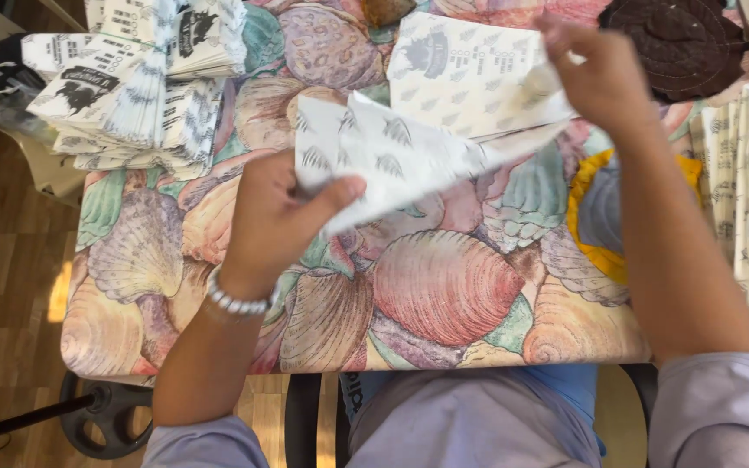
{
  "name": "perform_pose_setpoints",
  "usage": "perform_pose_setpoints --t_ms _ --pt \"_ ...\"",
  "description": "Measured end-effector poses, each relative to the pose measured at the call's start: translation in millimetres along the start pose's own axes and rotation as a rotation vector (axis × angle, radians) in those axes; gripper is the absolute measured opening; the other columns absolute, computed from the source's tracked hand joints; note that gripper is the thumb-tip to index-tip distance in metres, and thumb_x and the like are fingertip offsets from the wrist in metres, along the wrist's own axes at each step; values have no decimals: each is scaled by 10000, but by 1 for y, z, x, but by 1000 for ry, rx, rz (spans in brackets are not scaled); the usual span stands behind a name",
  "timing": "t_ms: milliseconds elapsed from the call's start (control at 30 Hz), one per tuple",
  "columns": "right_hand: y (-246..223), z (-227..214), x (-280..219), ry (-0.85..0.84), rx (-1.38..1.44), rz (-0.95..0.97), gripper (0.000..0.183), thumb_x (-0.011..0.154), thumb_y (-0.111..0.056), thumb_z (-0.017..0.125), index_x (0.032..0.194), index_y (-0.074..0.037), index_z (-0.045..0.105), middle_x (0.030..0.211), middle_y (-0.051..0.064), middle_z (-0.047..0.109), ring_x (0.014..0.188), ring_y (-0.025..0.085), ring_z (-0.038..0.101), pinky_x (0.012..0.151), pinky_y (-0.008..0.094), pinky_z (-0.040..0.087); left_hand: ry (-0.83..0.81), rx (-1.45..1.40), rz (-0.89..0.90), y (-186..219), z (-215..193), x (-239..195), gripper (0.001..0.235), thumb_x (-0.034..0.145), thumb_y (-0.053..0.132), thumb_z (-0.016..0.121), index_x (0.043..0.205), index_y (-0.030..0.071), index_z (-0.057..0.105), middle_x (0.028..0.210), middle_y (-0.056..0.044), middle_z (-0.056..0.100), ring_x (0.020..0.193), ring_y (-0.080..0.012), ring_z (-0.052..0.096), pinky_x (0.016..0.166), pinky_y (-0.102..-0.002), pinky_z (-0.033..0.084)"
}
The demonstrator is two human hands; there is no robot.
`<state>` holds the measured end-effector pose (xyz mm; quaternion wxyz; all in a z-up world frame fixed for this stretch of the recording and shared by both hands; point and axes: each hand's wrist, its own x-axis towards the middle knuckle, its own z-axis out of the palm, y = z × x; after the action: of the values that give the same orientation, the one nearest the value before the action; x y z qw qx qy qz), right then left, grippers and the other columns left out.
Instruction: Folding paper food wrappers into a specific shape and stacking them
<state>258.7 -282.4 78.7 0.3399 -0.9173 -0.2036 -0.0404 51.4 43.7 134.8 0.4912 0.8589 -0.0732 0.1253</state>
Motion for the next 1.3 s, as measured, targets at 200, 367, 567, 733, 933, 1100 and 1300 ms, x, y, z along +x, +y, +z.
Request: perform_pose_setpoints --t_ms 200,367,567,733,933,1100,1300 --pt "-97 -65 -68 -430 559 -574 929 1022 -594 252 1438 227 384 1380 387 558 1339 477 595 1151 570 503 -28 -349 -235 17 -8 -33 233 884 225 750 1022 37 768 1021 -69 804 853 -101 715 658 -247 590" --pt "-121 -24 -79 -538 -162 -124 721 897 -281 684 1585 -291 472 1040 12 801 639 238 725 605 415 547 -108 -507 -403 -43 24 -16 155 932 189 706 1042 80 710 1007 -56 773 902 -157 749 761 -275 658" --pt "-85 15 -75 -732 27 117 733 867 -248 746 1561 -323 524 1003 -39 783 718 120 578 670 318 496 -184 -395 -501 -84 52 -17 205 922 299 719 922 94 704 847 -22 785 687 -90 704 522 -239 538" --pt "-73 39 -75 -585 371 176 643 847 -106 765 1463 -84 583 1097 114 781 1006 223 745 892 364 581 -174 -505 -460 -79 63 -25 163 922 223 730 881 69 693 769 -15 723 665 -75 633 555 -217 494" --pt "-63 95 -84 -394 565 82 259 909 -82 788 1158 -10 766 893 147 772 809 213 740 708 308 601 -268 -525 -423 -74 67 -12 138 863 162 791 837 53 711 697 17 672 652 -48 567 599 -179 450" --pt "-56 111 -92 -389 524 127 161 915 -99 783 1072 -100 820 793 67 785 712 108 691 661 251 570 -310 -538 -398 -89 80 0 158 881 201 796 906 51 752 739 16 704 687 -49 581 647 -192 498" --pt "-70 106 -96 -310 602 98 254 866 -123 855 1110 -83 798 800 66 786 684 99 699 671 244 586 -236 -269 -278 -95 88 -11 157 937 301 754 956 150 792 710 -46 759 711 -37 620 665 -245 527"
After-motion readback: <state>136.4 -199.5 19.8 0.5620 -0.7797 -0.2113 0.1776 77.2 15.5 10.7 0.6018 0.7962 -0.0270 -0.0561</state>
